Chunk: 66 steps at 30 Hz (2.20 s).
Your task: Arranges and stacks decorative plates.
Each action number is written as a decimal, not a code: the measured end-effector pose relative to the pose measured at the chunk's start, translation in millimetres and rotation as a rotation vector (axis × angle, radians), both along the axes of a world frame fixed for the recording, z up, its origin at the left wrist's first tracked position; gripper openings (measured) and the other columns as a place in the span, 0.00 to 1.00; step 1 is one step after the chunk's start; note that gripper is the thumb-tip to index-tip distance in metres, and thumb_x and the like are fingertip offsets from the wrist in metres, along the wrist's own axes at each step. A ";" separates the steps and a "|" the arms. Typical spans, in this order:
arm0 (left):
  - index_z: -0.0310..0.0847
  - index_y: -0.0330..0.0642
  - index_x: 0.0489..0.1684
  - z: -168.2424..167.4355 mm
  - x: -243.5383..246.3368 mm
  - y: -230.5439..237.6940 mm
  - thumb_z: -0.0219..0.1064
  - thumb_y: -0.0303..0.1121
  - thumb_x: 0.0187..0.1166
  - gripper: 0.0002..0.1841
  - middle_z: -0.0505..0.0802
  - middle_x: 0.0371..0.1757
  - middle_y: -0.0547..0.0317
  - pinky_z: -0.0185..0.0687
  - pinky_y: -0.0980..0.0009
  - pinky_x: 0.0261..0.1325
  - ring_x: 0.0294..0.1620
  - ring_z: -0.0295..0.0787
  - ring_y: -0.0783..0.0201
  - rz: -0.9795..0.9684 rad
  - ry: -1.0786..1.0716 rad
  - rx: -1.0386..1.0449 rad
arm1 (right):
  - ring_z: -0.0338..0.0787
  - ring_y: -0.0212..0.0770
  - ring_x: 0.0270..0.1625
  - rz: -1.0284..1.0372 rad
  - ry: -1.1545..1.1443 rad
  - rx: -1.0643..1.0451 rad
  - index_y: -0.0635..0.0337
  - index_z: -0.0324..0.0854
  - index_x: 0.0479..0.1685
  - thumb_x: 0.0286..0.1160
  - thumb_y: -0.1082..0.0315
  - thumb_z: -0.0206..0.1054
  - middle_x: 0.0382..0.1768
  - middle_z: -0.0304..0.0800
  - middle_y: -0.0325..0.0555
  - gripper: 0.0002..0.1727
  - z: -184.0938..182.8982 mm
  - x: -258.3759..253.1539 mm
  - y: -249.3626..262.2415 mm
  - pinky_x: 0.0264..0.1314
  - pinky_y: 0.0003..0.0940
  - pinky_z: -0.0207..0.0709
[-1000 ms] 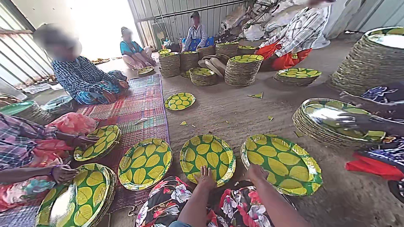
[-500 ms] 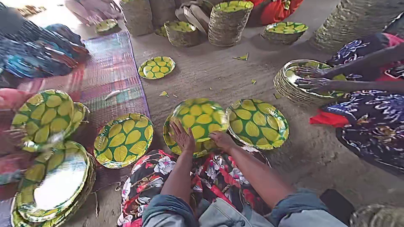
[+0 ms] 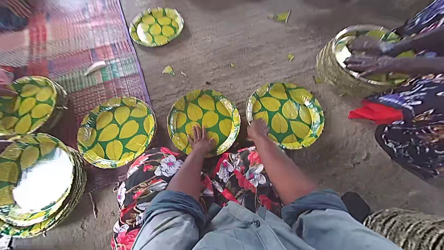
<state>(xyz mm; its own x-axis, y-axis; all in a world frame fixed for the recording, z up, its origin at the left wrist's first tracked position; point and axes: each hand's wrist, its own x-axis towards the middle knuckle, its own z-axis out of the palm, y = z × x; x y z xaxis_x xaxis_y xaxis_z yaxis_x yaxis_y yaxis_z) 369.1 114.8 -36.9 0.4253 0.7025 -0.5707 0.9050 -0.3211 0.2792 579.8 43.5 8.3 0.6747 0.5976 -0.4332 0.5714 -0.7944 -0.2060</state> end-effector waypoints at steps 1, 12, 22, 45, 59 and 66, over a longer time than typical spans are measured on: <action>0.22 0.46 0.98 -1.6 -0.5 1.5 0.45 0.56 0.93 0.43 0.25 0.96 0.41 0.08 0.32 0.90 0.97 0.10 0.43 0.008 -0.011 0.014 | 0.70 0.74 0.83 -0.016 0.007 -0.008 0.77 0.77 0.71 0.83 0.68 0.63 0.78 0.71 0.78 0.23 -0.2 1.6 3.5 0.76 0.74 0.66; 0.20 0.45 0.97 -4.6 2.0 9.8 0.45 0.56 0.92 0.44 0.23 0.96 0.40 0.07 0.27 0.86 0.96 0.07 0.39 -0.016 0.000 -0.023 | 0.74 0.70 0.82 -0.041 -0.120 0.107 0.66 0.76 0.76 0.93 0.58 0.47 0.75 0.78 0.73 0.26 3.4 19.3 12.4 0.80 0.74 0.59; 0.63 0.26 0.85 34.8 -4.1 50.7 0.43 0.42 0.90 0.32 0.69 0.87 0.28 0.47 0.48 0.91 0.90 0.58 0.35 0.442 -0.554 0.753 | 0.89 0.70 0.57 1.027 0.217 0.475 0.65 0.90 0.48 0.75 0.79 0.67 0.48 0.90 0.66 0.09 -36.6 -34.1 14.2 0.55 0.68 0.80; 0.46 0.33 0.95 28.8 -13.2 12.0 0.55 0.45 0.91 0.37 0.50 0.95 0.28 0.35 0.28 0.90 0.97 0.36 0.33 0.149 -0.405 0.375 | 0.82 0.66 0.75 0.076 -0.340 0.526 0.73 0.81 0.66 0.84 0.74 0.54 0.68 0.85 0.69 0.19 6.3 -4.1 -1.0 0.73 0.66 0.71; 0.23 0.44 0.98 -12.1 -8.1 -8.4 0.45 0.56 0.92 0.44 0.25 0.97 0.43 0.10 0.29 0.88 0.97 0.11 0.42 -0.022 -0.024 0.109 | 0.76 0.66 0.81 0.390 -0.165 0.301 0.69 0.76 0.77 0.82 0.69 0.61 0.75 0.80 0.67 0.25 8.8 -42.1 -11.4 0.79 0.69 0.65; 0.18 0.45 0.97 0.5 -4.7 3.2 0.44 0.58 0.92 0.45 0.20 0.96 0.44 0.08 0.28 0.88 0.96 0.07 0.42 -0.031 0.048 0.007 | 0.80 0.70 0.76 0.169 -0.063 -0.181 0.77 0.80 0.65 0.84 0.73 0.58 0.71 0.80 0.74 0.18 2.7 -21.9 8.2 0.67 0.69 0.74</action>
<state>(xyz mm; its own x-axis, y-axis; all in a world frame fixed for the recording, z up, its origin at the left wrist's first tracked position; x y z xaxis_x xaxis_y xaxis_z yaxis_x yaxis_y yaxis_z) 364.4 118.1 -36.4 0.4189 0.6935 -0.5861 0.9069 -0.3511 0.2328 557.9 51.7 10.9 0.6007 0.6208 -0.5037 0.7063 -0.7073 -0.0295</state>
